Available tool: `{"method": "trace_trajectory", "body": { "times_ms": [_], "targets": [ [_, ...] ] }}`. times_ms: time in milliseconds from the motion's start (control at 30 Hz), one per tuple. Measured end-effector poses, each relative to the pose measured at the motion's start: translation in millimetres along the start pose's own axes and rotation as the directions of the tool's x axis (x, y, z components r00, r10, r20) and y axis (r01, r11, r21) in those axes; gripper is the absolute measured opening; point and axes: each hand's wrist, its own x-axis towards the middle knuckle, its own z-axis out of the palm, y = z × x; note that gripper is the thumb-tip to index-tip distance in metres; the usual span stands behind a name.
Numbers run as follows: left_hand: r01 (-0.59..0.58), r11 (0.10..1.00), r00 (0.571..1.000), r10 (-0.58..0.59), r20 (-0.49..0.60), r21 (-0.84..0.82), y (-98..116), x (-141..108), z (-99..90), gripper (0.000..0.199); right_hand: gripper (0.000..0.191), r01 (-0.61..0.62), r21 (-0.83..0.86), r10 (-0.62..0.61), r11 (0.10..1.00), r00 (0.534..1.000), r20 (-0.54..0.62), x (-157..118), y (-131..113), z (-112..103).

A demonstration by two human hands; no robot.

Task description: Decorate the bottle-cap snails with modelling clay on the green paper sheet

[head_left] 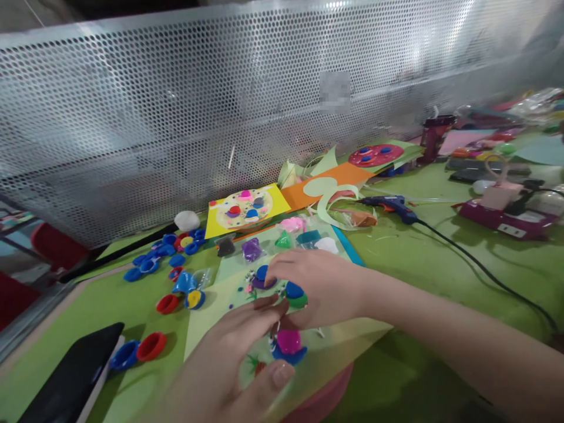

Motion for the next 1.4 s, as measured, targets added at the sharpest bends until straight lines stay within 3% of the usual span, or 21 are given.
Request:
{"method": "trace_trajectory", "body": {
  "times_ms": [200, 400, 667, 900, 1200, 1400],
  "targets": [
    [0.162, 0.987, 0.986, -0.162, 0.026, 0.026, 8.1, 13.3, 2.6, 0.041, 0.043, -0.009, 0.009, 0.009, 1.000, 0.999, 0.039, -1.4, 4.5, -5.2],
    [0.285, 0.920, 0.956, -0.254, 0.145, -0.269, 14.2, 22.0, 0.9, 0.021, 0.043, -0.035, 0.092, 0.025, 0.995, 0.994, 0.103, -0.2, 10.2, -8.3],
    [0.401, 0.878, 0.914, -0.365, 0.177, -0.261, 11.3, 22.7, -3.3, 0.021, 0.042, -0.058, 0.160, 0.036, 0.985, 0.990, 0.139, 0.7, 11.0, -10.8],
    [0.393, 0.842, 0.920, -0.358, 0.160, -0.371, 16.9, 24.4, -5.7, 0.018, 0.034, -0.075, 0.182, 0.047, 0.981, 0.987, 0.155, -0.5, 9.9, -14.7],
    [0.407, 0.832, 0.910, -0.403, 0.092, -0.378, 17.5, 23.1, -4.5, 0.017, 0.034, -0.067, 0.190, 0.039, 0.980, 0.988, 0.148, -1.0, 9.0, -16.4],
    [0.390, 0.781, 0.902, -0.431, 0.030, -0.488, 21.6, 24.0, -7.5, 0.009, 0.030, 0.084, 0.273, -0.091, 0.958, 0.996, 0.012, -4.5, 8.5, -20.1]
  ]
}}
